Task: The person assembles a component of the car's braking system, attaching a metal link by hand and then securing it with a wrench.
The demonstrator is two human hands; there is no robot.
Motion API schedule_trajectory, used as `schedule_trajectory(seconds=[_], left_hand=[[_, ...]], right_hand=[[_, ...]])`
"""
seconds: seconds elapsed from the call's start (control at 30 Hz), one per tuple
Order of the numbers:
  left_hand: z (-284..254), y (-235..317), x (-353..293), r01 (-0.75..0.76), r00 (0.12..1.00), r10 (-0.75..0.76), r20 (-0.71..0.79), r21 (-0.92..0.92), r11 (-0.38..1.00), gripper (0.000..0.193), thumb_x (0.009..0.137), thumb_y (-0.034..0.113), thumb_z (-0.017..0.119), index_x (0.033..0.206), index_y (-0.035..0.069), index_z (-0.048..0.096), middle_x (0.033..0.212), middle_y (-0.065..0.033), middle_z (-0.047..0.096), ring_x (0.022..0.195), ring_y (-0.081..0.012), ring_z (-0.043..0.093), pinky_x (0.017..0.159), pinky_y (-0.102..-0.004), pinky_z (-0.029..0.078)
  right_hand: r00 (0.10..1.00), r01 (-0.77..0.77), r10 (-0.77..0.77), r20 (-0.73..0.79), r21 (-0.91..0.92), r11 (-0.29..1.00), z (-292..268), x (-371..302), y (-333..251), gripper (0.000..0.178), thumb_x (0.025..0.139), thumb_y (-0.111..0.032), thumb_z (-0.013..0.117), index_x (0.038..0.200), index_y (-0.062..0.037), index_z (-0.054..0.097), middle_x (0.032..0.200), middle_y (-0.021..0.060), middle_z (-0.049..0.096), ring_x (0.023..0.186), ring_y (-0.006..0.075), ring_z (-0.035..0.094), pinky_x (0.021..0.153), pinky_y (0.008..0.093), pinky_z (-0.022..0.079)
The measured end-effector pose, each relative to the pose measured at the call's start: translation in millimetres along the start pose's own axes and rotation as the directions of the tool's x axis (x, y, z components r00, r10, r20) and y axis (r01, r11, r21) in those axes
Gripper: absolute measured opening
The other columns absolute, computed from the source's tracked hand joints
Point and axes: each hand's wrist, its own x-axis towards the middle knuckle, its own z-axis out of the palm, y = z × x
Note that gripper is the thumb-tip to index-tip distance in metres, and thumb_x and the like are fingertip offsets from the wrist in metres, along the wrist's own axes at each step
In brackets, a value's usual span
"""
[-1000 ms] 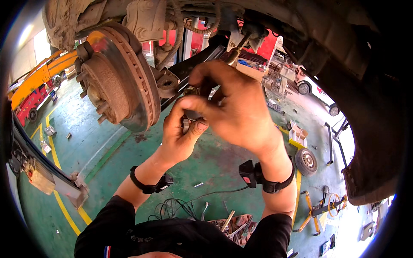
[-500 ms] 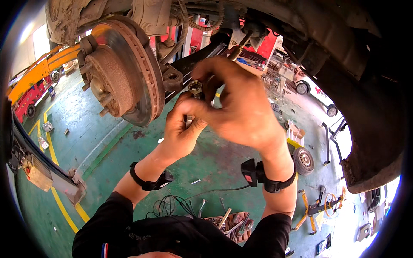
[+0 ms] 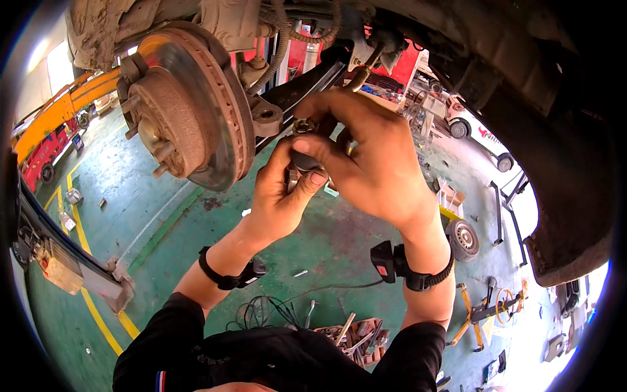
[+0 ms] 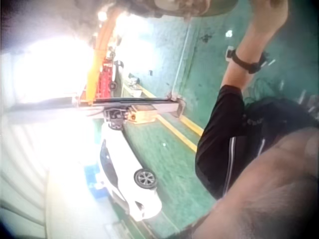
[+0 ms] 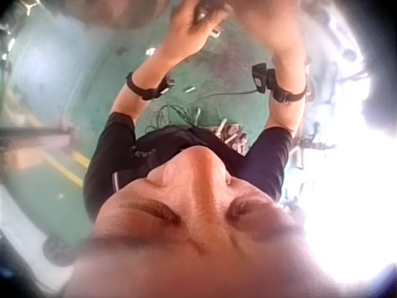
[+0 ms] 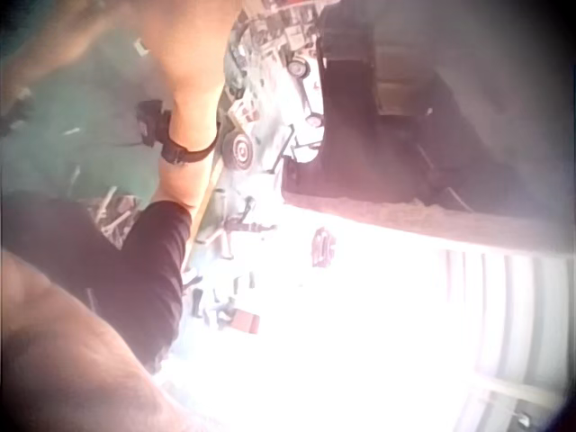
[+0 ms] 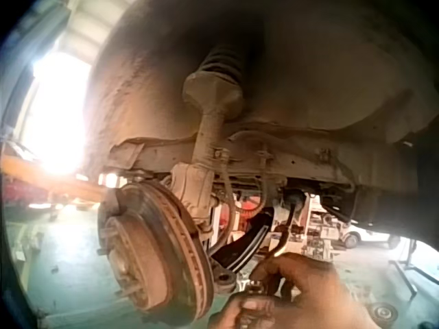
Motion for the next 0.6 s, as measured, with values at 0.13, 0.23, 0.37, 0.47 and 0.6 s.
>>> schedule_trajectory(seconds=[0.13, 0.23, 0.37, 0.47, 0.6], left_hand=[[4.0, -10.2, 0.7, -0.130, 0.989, 0.130, -0.072, 0.009, 0.992, 0.036, 0.096, 0.021, 0.068, 0.122, 0.002, 0.053, 0.087, -0.0023, 0.061, 0.067, -0.0058, 0.047, 0.057, -0.0224, 0.040], [-2.2, -8.3, -0.9, -0.076, 0.997, 0.077, -0.005, 0.098, 0.992, 0.038, 0.096, 0.021, 0.068, 0.125, 0.002, 0.053, 0.083, -0.0011, 0.060, 0.063, -0.0054, 0.045, 0.055, -0.0226, 0.038], [-3.8, -5.6, -0.2, -0.011, 1.000, 0.011, 0.001, 0.070, 0.997, 0.033, 0.095, 0.020, 0.068, 0.119, 0.002, 0.054, 0.082, 0.0001, 0.059, 0.060, -0.0052, 0.043, 0.052, -0.0227, 0.037], [3.1, -5.1, 1.8, -0.100, 0.993, 0.104, -0.063, 0.060, 0.993, 0.034, 0.095, 0.021, 0.068, 0.119, 0.002, 0.054, 0.080, 0.0003, 0.058, 0.060, -0.0056, 0.042, 0.052, -0.0228, 0.036], [1.3, -10.1, 1.8, -0.139, 0.989, 0.142, -0.032, 0.083, 0.987, 0.041, 0.095, 0.022, 0.068, 0.127, 0.001, 0.052, 0.083, -0.0015, 0.059, 0.062, -0.0058, 0.042, 0.054, -0.0230, 0.037]], right_hand=[[0.976, 0.219, -0.218, 0.023, -0.141, 0.965, 6.4, 2.6, -6.0, 0.035, 0.078, -0.015, 0.081, 0.108, -0.0033, 0.065, 0.101, 0.0070, 0.071, 0.082, 0.0149, 0.064, 0.064, 0.0279, 0.050], [0.996, -0.033, 0.015, -0.088, -0.200, 0.979, 9.7, 4.4, -18.6, 0.037, 0.078, -0.016, 0.082, 0.108, -0.0034, 0.064, 0.100, 0.0062, 0.070, 0.081, 0.0144, 0.064, 0.064, 0.0268, 0.050], [0.995, -0.062, 0.057, -0.082, -0.057, 0.996, 7.2, -3.5, -4.6, 0.035, 0.079, -0.015, 0.081, 0.106, -0.0024, 0.063, 0.096, 0.0040, 0.069, 0.080, 0.0118, 0.063, 0.063, 0.0244, 0.049], [0.995, 0.082, -0.088, -0.042, -0.117, 0.990, 7.7, -5.4, -8.6, 0.029, 0.082, -0.007, 0.076, 0.108, -0.0012, 0.065, 0.100, 0.0049, 0.070, 0.080, 0.0109, 0.064, 0.068, 0.0250, 0.050], [0.987, 0.135, -0.153, -0.047, -0.272, 0.953, 13.2, -2.2, -14.6, 0.027, 0.083, -0.002, 0.072, 0.109, -0.0010, 0.066, 0.101, 0.0067, 0.072, 0.082, 0.0134, 0.065, 0.072, 0.0262, 0.051]])
